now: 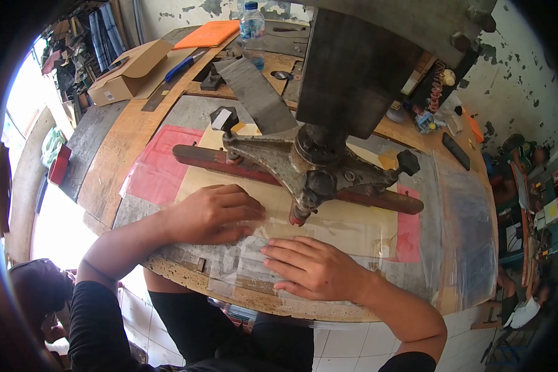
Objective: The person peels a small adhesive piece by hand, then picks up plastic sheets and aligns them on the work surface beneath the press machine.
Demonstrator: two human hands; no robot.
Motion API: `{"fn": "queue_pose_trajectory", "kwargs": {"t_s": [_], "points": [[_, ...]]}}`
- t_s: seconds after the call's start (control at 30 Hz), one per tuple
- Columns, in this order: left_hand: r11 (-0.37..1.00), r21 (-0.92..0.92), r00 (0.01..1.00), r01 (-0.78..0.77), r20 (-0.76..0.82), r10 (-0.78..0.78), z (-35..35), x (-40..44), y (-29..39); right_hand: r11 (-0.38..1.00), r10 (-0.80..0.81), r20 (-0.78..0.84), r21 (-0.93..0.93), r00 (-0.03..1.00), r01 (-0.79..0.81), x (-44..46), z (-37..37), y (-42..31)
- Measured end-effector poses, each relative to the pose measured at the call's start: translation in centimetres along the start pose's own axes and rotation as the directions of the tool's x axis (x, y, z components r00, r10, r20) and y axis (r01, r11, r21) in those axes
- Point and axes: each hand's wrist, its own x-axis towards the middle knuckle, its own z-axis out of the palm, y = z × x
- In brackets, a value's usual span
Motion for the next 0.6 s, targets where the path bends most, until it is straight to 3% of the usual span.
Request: {"fn": "queue_pose_trajectory", "kwargs": {"t_s": [0.3,0.37,0.6], "points": [[0.999,-0.040,1.000,-0.010,0.003,0.010,0.1,0.0,0.1,1.000,-0.003,0.026,0.005,1.000,0.003,0.1,-0.5,-0.2],[0.985,-0.167,0.999,-0.029,-0.043,0.022,0.1,0.2,0.7,0.997,-0.057,0.071,-0.053,0.996,0.061,0.3,-0.8,-0.8],[0.990,-0.123,0.997,-0.071,-0.026,0.069,-0.3,0.3,1.7,0.988,-0.061,0.089,-0.138,0.994,0.073,0.1,-0.7,-1.2]]}}
